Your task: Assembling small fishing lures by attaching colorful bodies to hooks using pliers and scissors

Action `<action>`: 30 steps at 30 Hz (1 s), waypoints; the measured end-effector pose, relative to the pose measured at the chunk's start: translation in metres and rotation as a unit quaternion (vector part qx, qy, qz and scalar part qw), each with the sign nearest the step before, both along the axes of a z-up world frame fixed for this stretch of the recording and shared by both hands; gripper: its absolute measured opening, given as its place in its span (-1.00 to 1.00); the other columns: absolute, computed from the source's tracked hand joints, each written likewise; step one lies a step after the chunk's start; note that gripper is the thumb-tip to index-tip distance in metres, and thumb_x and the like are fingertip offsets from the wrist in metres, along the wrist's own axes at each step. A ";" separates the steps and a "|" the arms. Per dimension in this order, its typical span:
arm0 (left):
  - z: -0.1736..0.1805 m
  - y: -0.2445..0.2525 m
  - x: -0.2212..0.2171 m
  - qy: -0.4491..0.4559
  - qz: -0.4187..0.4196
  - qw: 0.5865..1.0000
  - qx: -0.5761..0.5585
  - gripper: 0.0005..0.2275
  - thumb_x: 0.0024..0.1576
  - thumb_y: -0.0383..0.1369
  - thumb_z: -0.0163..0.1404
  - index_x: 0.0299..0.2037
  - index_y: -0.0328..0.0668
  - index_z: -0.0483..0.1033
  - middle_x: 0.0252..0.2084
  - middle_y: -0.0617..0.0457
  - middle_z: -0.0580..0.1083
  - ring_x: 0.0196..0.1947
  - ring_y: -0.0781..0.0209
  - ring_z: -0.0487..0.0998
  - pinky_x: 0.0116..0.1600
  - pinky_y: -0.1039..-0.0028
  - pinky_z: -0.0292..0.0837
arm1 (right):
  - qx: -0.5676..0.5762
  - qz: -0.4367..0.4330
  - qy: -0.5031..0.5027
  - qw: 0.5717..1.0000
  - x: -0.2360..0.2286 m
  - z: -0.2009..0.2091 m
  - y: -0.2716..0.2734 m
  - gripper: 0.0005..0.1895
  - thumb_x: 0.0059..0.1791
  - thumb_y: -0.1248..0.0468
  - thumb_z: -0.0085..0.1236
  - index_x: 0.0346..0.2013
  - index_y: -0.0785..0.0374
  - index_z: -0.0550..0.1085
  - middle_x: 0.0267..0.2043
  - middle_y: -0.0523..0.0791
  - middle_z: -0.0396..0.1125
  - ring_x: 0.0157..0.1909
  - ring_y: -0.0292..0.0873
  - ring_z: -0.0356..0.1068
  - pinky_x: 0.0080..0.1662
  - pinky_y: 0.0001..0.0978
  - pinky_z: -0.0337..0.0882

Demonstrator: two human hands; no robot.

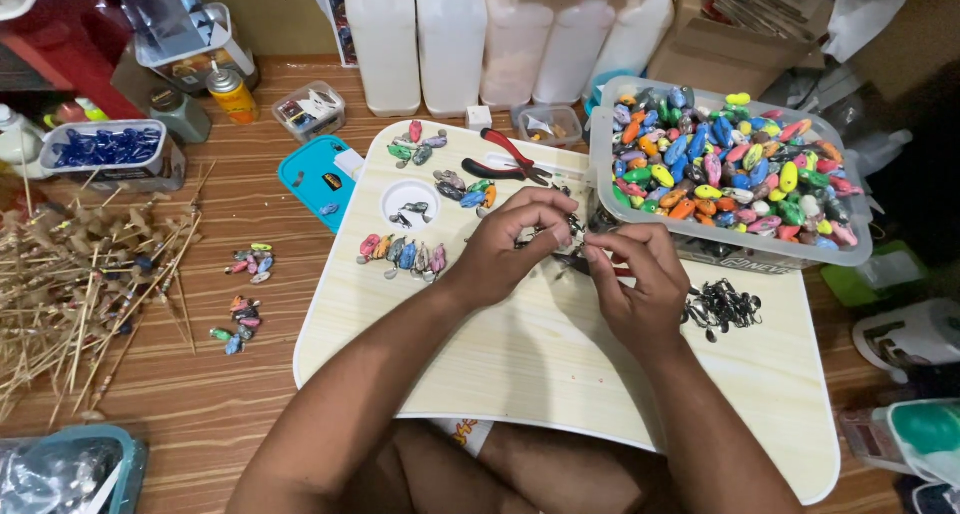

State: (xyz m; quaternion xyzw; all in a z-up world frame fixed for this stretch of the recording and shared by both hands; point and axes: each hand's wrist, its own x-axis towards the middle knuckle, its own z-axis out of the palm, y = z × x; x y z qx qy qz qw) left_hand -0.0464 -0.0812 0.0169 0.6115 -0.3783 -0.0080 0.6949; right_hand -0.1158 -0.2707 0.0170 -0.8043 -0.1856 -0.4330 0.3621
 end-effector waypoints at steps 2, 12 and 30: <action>0.000 0.000 -0.001 -0.010 -0.006 1.000 0.000 -0.85 0.26 -0.33 0.02 -0.24 -0.21 0.59 0.14 -0.11 0.42 0.16 -0.01 0.46 0.30 0.12 0.32 | 0.013 0.013 0.007 1.000 0.001 -0.004 -0.001 -0.91 0.02 0.39 0.33 -0.18 0.27 0.66 -0.33 -0.04 0.36 -0.40 -0.17 0.35 -0.47 -0.43 0.48; 0.007 0.002 -0.004 -0.044 -0.032 0.999 -0.001 -0.84 0.30 -0.29 0.03 -0.14 -0.20 0.56 0.15 -0.12 0.33 0.13 0.00 0.47 0.31 0.10 0.30 | 0.078 0.040 0.055 0.995 -0.002 -0.013 -0.004 -0.87 -0.03 0.38 0.39 -0.18 0.21 0.68 -0.35 -0.08 0.30 -0.34 -0.24 0.33 -0.35 -0.43 0.50; 0.004 0.005 0.000 -0.098 0.013 0.993 0.060 -0.90 0.22 -0.34 0.14 -0.15 -0.14 0.61 0.08 -0.10 0.46 0.17 -0.18 0.47 0.28 0.02 0.33 | -0.020 -0.006 0.017 1.000 0.003 -0.006 -0.017 -0.80 -0.03 0.46 0.44 -0.12 0.27 0.71 -0.34 0.00 0.29 -0.44 -0.10 0.32 -0.47 -0.31 0.48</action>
